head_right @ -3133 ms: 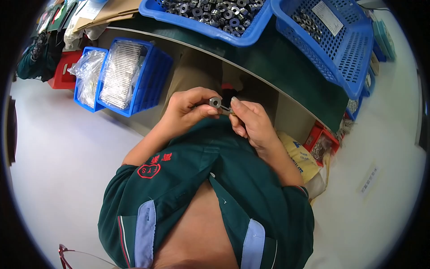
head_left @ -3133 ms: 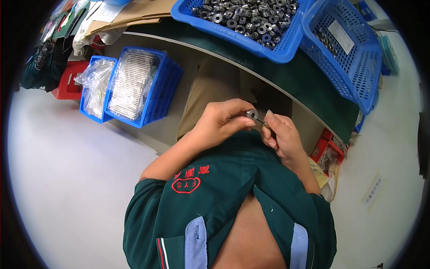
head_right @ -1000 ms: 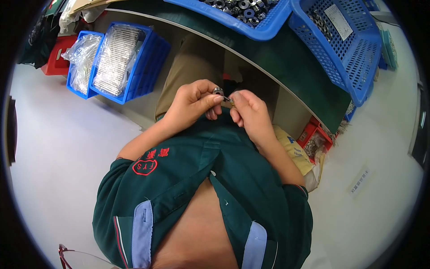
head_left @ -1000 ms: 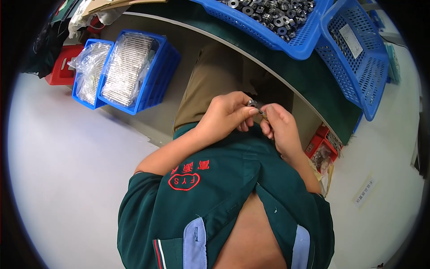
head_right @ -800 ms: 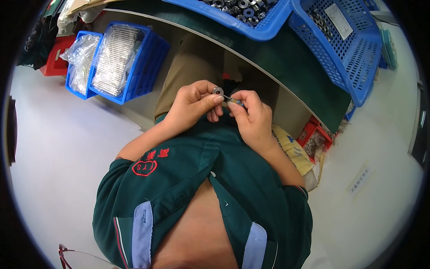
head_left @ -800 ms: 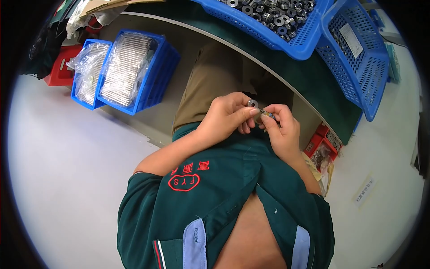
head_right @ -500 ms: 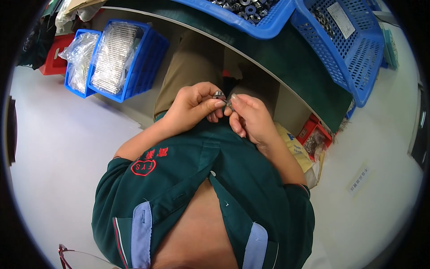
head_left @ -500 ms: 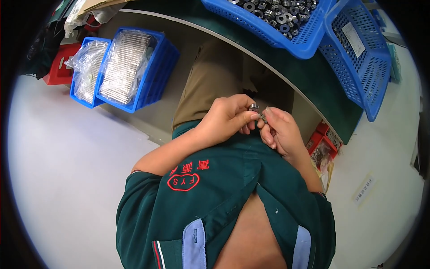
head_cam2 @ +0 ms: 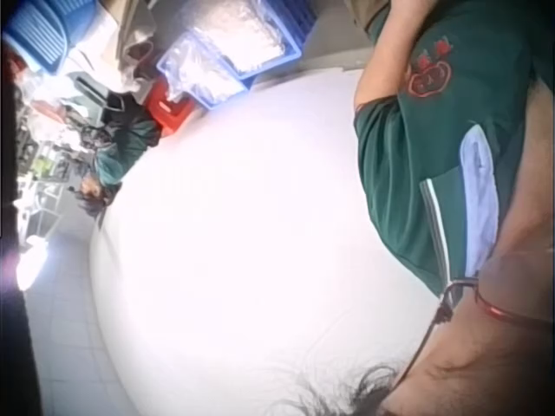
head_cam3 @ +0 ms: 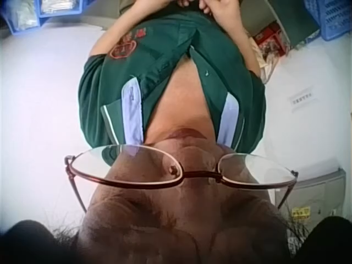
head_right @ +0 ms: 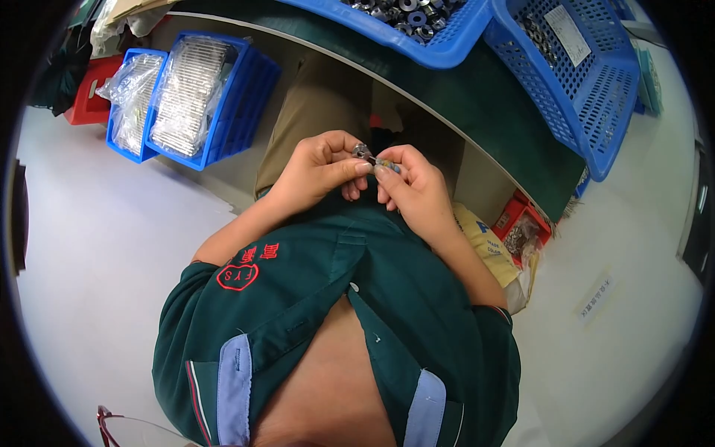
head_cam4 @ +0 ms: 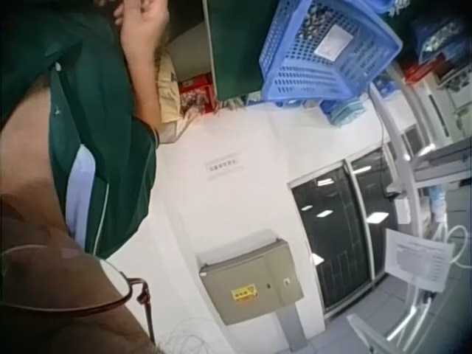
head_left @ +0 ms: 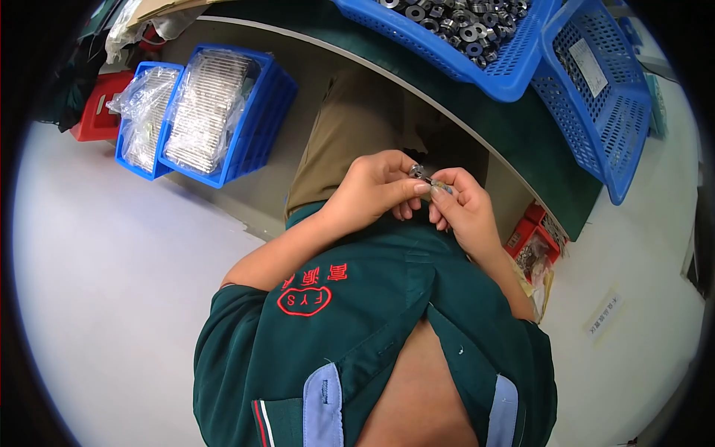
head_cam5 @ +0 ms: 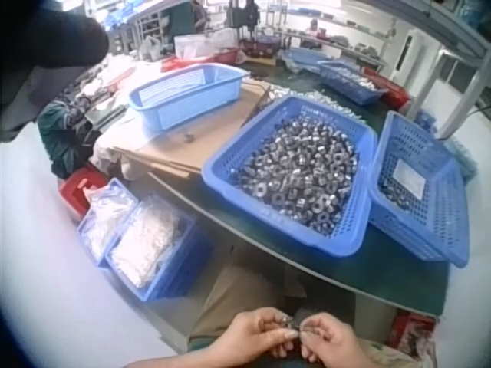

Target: Assembling small metal cylindrical components by manually inserting pins into them on a factory assembly line.

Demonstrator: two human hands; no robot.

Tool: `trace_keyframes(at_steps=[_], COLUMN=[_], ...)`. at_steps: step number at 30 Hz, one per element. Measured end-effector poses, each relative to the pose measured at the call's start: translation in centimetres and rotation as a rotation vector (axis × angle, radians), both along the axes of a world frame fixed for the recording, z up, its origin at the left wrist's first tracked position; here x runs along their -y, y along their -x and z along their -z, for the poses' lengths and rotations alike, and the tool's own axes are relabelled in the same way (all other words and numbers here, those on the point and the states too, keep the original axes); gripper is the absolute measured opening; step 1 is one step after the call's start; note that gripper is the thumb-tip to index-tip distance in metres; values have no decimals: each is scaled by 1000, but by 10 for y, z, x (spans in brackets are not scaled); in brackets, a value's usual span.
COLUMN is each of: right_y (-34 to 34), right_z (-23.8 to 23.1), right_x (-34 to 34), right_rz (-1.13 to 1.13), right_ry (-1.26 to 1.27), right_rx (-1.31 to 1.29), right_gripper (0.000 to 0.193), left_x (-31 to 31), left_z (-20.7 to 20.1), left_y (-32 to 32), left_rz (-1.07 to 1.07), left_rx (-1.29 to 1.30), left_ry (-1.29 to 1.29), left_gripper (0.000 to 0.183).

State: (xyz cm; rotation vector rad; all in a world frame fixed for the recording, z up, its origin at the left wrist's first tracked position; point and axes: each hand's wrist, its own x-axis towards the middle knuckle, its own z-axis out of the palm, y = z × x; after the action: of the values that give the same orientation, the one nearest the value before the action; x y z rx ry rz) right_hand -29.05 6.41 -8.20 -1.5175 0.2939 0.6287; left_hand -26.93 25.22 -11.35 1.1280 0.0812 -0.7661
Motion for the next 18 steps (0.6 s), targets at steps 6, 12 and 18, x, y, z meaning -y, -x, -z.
trace_keyframes(at_steps=[6, 12, 18], right_y=[-1, 1, 2], right_z=[-3, -6, -3], right_x=[-2, -4, -3], right_rz=[-66, -86, -81], right_ry=[128, 225, 301], right_rx=[167, 292, 537], right_gripper=[14, 13, 14], left_x=[-4, -4, -3], left_z=[-2, 0, -1], left_y=[-4, -5, 0], left_rz=[30, -5, -69], left_rx=[-40, -71, -55], left_ry=[29, 127, 156], left_gripper=[24, 24, 18])
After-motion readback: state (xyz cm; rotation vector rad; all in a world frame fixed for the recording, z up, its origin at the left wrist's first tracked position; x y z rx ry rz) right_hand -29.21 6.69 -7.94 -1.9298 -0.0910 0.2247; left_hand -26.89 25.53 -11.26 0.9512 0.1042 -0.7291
